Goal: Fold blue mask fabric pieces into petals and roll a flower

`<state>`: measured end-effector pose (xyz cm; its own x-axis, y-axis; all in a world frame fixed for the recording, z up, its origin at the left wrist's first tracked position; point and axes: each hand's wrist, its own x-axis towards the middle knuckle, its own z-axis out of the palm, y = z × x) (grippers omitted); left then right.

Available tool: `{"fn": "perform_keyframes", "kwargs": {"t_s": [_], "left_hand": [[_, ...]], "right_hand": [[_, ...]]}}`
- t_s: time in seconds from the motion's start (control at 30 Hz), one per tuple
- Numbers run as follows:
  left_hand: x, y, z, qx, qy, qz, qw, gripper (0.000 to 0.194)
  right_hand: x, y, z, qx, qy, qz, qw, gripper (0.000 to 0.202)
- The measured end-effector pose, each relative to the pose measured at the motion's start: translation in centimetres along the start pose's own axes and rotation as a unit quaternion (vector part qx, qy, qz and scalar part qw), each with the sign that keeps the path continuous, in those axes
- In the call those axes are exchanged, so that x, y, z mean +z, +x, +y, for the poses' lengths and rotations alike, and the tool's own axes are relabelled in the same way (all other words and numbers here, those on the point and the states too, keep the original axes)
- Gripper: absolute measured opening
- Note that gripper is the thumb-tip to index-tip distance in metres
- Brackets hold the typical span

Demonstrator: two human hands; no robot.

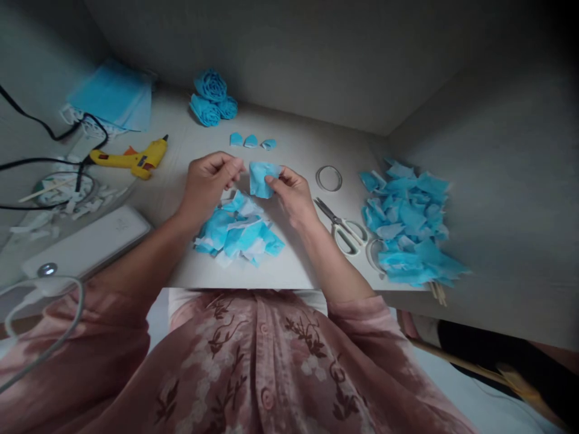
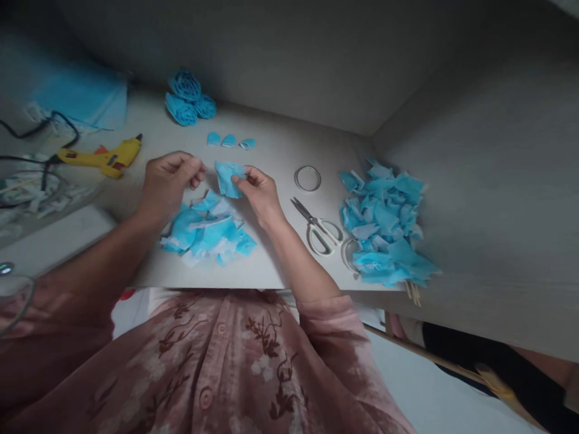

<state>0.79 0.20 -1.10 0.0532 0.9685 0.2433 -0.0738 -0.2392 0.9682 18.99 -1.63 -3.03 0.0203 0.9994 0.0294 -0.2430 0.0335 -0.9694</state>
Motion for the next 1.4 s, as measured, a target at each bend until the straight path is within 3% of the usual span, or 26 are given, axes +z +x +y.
{"fn": "perform_keyframes", "kwargs": {"t_s": [0.13, 0.37, 0.67, 0.9, 1.1, 1.4], "left_hand": [[0.7, -1.0, 0.6, 0.0, 0.079, -0.048, 0.996, 0.014], [1.0, -0.9, 0.2, -0.029, 0.054, -0.033, 0.998, 0.007], [1.1, -0.5, 0.1, -0.043, 0.044, -0.023, 0.998, 0.006], [1.0, -0.5, -0.5, -0.032, 0.074, -0.033, 0.996, 0.003], [0.9, -0.4, -0.1, -0.045, 0.072, -0.037, 0.996, 0.005], [0.8, -0.4, 0.1, -0.044, 0.073, -0.039, 0.996, 0.008]], "right_hand": [[0.5, -0.5, -0.3, -0.031, -0.046, -0.007, 0.998, 0.038], [0.6, -0.7, 0.3, -0.051, -0.121, -0.021, 0.991, 0.031], [0.6, -1.0, 0.1, -0.147, -0.226, -0.044, 0.962, 0.019], [0.7, -1.2, 0.0, -0.14, -0.222, -0.024, 0.965, 0.026], [0.4, -0.9, 0.4, -0.072, -0.144, -0.008, 0.987, 0.027], [0.6, -0.7, -0.2, -0.043, -0.109, 0.022, 0.993, 0.017]]}}
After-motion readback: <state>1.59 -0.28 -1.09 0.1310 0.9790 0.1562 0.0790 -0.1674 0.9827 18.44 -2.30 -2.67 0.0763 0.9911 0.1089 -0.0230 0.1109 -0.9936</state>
